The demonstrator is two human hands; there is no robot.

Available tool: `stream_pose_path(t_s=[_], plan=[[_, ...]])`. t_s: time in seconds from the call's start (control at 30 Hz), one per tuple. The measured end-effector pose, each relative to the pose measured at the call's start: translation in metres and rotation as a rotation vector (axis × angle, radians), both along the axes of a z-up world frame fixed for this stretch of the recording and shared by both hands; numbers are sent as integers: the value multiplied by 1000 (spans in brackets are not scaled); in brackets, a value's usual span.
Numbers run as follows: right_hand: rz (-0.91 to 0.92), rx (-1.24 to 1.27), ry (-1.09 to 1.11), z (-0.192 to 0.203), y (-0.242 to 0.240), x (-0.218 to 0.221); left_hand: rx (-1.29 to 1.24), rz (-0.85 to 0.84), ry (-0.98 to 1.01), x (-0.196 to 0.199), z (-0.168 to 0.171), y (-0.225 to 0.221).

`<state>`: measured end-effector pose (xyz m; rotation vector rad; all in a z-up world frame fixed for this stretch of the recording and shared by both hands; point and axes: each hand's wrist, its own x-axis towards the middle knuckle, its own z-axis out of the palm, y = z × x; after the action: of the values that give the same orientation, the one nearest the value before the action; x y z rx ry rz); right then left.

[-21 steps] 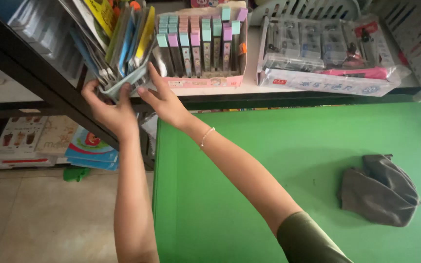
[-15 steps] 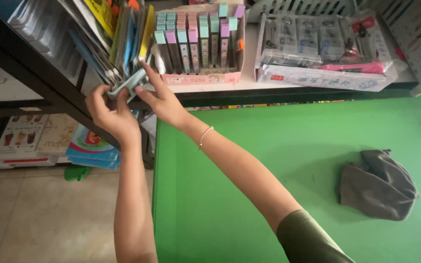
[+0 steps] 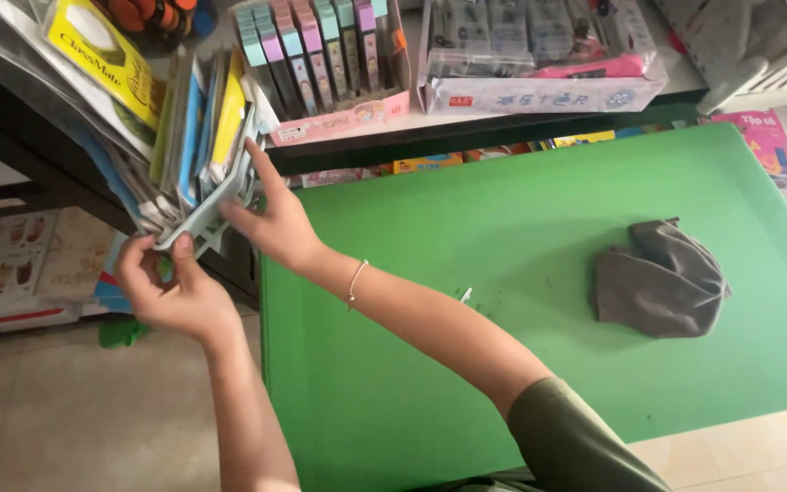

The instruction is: Cleaning and wiping various stationery and toy products with a cloth at a table.

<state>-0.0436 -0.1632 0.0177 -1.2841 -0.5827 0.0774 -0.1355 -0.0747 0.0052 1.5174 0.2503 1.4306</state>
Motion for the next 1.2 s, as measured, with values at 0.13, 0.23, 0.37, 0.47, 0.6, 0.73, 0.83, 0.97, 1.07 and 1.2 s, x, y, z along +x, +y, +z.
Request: stream_pose_path(t_s=[0.13,0.23,0.37,0.47,0.6,0.73,0.83,0.97,1.07,1.2], plan=[[-138,-9,-96,-15,17,11,30,1,8,2,0,2],[-173,19,56,-1,17,19,298,198,69,5,12,-15],[-33,167,187,-10,2,30,355,169,140,2,14,-43],[79,174,267,-18,-15,32,333,142,123,-2,6,-60],[81,171,168,-12,-43,10,396,221,75,-20,-6,-86],[119,142,120,-4,-93,-30,377,275,114,-52,-24,-122],[154,151,102,-16,-133,-54,387,264,168,-80,-39,-150],[94,171,217,-35,-194,-87,371,87,181,-108,-56,-191],[-17,235,272,-49,-243,-108,400,-54,157,-117,-71,-222],[-243,320,250,-78,-309,-133,393,-320,150,-113,-95,-267]])
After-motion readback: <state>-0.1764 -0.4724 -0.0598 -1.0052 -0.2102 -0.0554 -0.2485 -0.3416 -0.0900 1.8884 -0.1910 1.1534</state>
